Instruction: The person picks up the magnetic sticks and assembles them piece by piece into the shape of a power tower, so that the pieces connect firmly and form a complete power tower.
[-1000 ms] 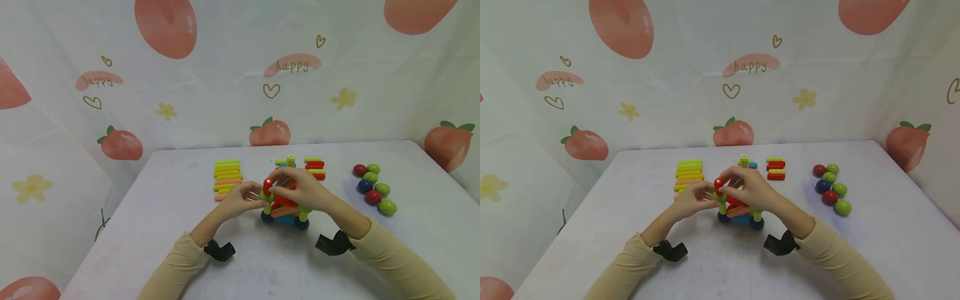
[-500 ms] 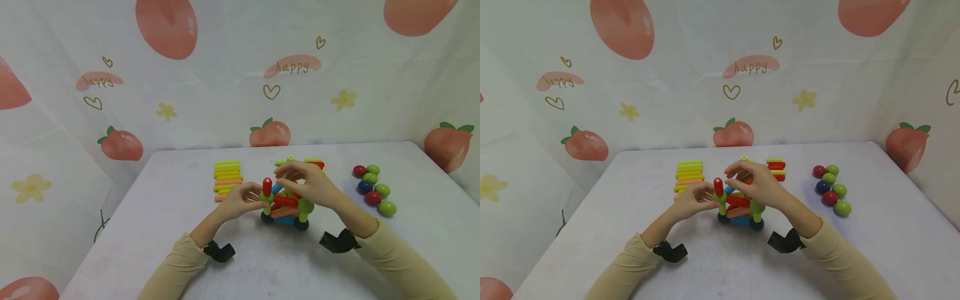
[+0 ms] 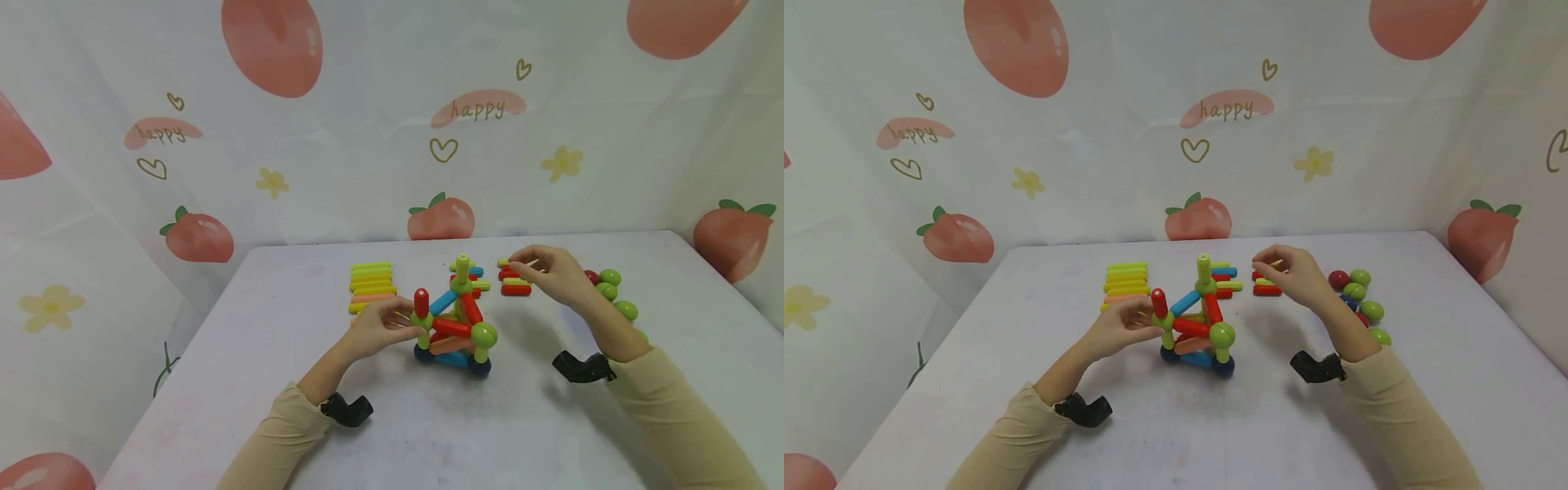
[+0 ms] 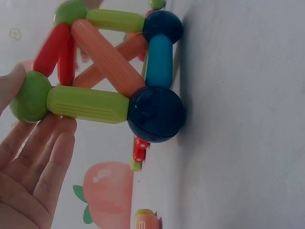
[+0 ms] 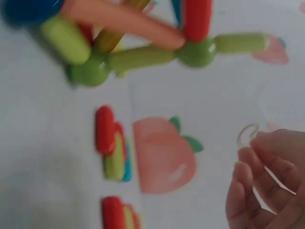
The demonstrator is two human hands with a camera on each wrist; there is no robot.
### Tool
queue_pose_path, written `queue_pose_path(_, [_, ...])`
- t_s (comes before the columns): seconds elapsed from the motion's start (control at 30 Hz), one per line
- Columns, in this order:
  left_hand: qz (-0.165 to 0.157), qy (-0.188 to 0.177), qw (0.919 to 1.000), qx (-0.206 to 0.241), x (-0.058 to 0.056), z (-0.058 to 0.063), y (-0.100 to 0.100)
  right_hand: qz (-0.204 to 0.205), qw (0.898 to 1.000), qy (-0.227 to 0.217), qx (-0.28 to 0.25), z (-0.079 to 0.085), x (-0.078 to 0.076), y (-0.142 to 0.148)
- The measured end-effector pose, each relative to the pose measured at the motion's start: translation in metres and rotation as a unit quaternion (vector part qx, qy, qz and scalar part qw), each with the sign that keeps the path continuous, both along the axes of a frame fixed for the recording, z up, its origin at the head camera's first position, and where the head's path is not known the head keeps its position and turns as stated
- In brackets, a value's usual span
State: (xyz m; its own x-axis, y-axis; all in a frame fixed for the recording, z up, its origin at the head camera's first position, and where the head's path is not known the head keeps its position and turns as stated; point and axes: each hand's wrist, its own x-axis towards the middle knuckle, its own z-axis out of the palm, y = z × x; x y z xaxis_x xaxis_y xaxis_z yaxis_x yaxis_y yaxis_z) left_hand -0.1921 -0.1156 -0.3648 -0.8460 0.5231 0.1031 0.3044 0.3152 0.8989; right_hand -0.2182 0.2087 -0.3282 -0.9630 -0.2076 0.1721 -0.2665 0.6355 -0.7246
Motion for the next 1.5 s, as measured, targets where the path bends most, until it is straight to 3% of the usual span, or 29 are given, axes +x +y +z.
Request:
queue_pose_path(0.1, [-0.001, 0.005, 1.0, 0.002, 0.0, 0.001, -0.001, 0.008, 0.999, -0.042, 0.024, -0.015, -0.01, 0.008])
queue_pose_path(0.3, [-0.006, 0.011, 0.9999, 0.004, -0.001, 0.002, -0.003, 0.026, 0.995, -0.075, 0.061, -0.042, -0.024, 0.018])
queue_pose_path(0.6, [-0.007, 0.003, 0.9999, 0.01, -0.002, 0.001, -0.002, 0.01, 0.99, -0.102, 0.098, -0.058, -0.032, 0.019])
queue_pose_path(1.03, [-0.009, -0.003, 0.9999, 0.014, -0.003, 0.0, -0.003, 0.018, 0.982, -0.094, 0.163, -0.056, -0.032, 0.013])
queue_pose_path(1.17, [-0.011, -0.004, 0.9998, 0.017, -0.003, 0.0, -0.003, 0.034, 0.989, -0.072, 0.127, -0.047, -0.025, 0.012])
queue_pose_path(1.3, [-0.011, -0.008, 0.9997, 0.018, -0.003, 0.0, -0.003, 0.061, 0.995, -0.048, 0.069, -0.027, -0.012, 0.007])
queue_pose_path(1.5, [-0.012, -0.005, 0.9998, 0.018, -0.002, 0.0, -0.003, 0.115, 0.992, -0.037, -0.019, -0.001, 0.011, -0.004])
